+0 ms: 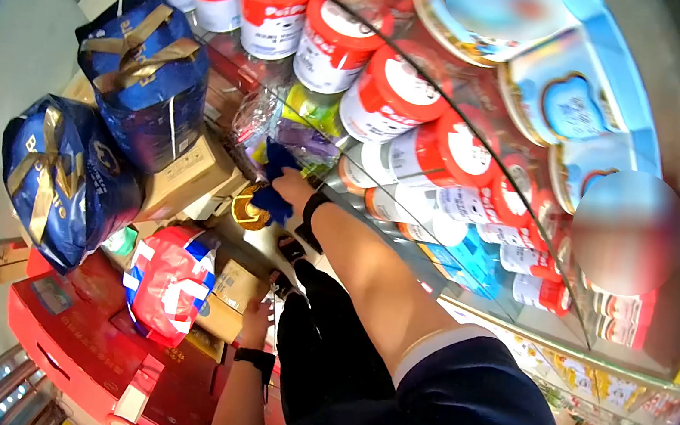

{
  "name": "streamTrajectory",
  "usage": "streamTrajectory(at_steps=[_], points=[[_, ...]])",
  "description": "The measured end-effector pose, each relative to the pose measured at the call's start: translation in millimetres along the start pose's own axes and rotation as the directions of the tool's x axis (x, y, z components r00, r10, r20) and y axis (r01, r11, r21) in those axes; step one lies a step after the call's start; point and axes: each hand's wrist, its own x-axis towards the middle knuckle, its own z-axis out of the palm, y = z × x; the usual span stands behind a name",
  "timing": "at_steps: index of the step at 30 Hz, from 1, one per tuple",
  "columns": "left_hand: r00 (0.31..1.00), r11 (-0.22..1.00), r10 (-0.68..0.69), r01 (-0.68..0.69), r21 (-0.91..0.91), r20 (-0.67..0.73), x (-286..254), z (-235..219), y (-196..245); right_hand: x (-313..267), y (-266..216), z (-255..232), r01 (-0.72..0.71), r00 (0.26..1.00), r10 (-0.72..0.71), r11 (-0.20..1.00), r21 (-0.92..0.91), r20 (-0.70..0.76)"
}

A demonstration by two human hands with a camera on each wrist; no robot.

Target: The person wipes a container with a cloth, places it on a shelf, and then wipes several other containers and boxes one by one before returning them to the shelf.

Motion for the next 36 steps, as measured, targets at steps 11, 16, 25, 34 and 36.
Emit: streamTrajectory(at_steps=[11,16,25,34,36], points=[[0.975,0.529,0.045,0.162,-0.833,0.218,-57.8,-11.3,150.3,-202.8,30.3,-37.8,-0.388,0.811,0.105,0.833,0.394,0.575],[0.979,0.638,0.142,0.020,-0.770,0.143,-89.3,21.3,165.6,-221.5,49.0,-54.8,-0.224,0.948,0.194,0.970,0.097,0.251],[0.661,0.452,0.673,-0.723,0.523,0.332,-164.6,97.0,149.9,-271.6,45.3,-80.0,-0.464,0.807,-0.070,0.538,0.704,0.586],[0.582,0.557,0.513,-0.785,0.272,0.631,-184.6,169.8,140.9,-299.4,133.1,-194.7,-0.265,0.947,-0.009,0.546,0.795,0.322],[0.585,0.566,0.579,-0.790,0.236,0.567,-166.3,182.2,139.0,-297.3,152.7,-215.8,-0.199,0.964,-0.021,0.611,0.766,0.266]])
